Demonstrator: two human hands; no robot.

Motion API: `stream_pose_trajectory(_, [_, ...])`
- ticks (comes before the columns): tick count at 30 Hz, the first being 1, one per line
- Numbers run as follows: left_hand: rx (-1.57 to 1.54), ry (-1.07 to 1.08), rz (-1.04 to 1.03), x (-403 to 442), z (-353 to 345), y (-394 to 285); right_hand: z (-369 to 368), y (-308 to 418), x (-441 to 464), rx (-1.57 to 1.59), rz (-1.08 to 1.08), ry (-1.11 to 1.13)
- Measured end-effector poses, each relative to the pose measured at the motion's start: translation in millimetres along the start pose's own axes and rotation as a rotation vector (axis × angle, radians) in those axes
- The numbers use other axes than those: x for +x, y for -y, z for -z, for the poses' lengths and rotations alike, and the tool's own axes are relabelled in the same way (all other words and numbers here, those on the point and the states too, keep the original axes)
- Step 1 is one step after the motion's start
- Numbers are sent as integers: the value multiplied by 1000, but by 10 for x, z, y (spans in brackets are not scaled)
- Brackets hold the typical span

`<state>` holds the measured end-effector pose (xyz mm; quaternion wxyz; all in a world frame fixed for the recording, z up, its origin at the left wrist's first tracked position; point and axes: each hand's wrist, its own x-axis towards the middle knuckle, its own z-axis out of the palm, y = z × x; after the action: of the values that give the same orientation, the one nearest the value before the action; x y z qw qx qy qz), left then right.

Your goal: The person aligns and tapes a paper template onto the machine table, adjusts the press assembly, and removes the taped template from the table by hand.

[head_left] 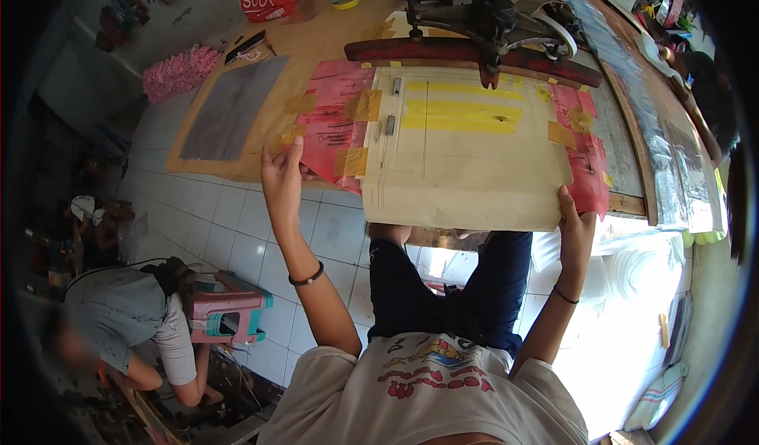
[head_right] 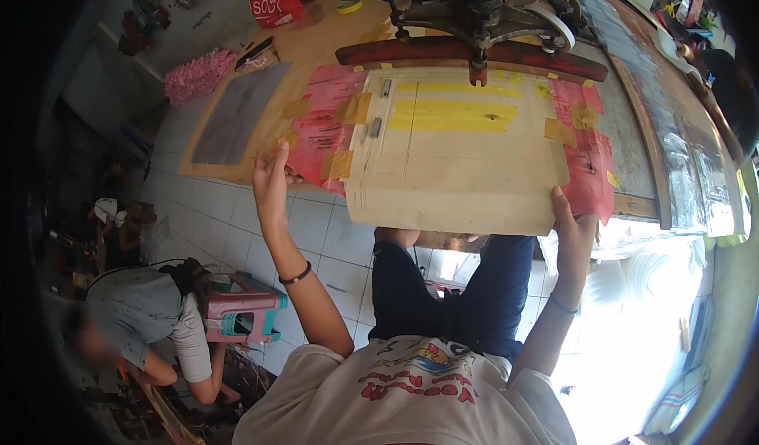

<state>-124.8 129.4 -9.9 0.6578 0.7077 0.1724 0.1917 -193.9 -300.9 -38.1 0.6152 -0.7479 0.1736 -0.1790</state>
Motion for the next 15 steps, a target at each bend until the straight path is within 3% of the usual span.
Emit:
stream_pose_trajectory(4, [252,143,30,344,212,-24,-87,-58,2,37,71,-72])
stream_pose_trajectory(8, [191,147,68,469,299,-53,-25,-100,18,52,69,-14])
stream_pose_trajectory(15, [372,154,-68,675,416,168,-21,-100,-6,108,51,14])
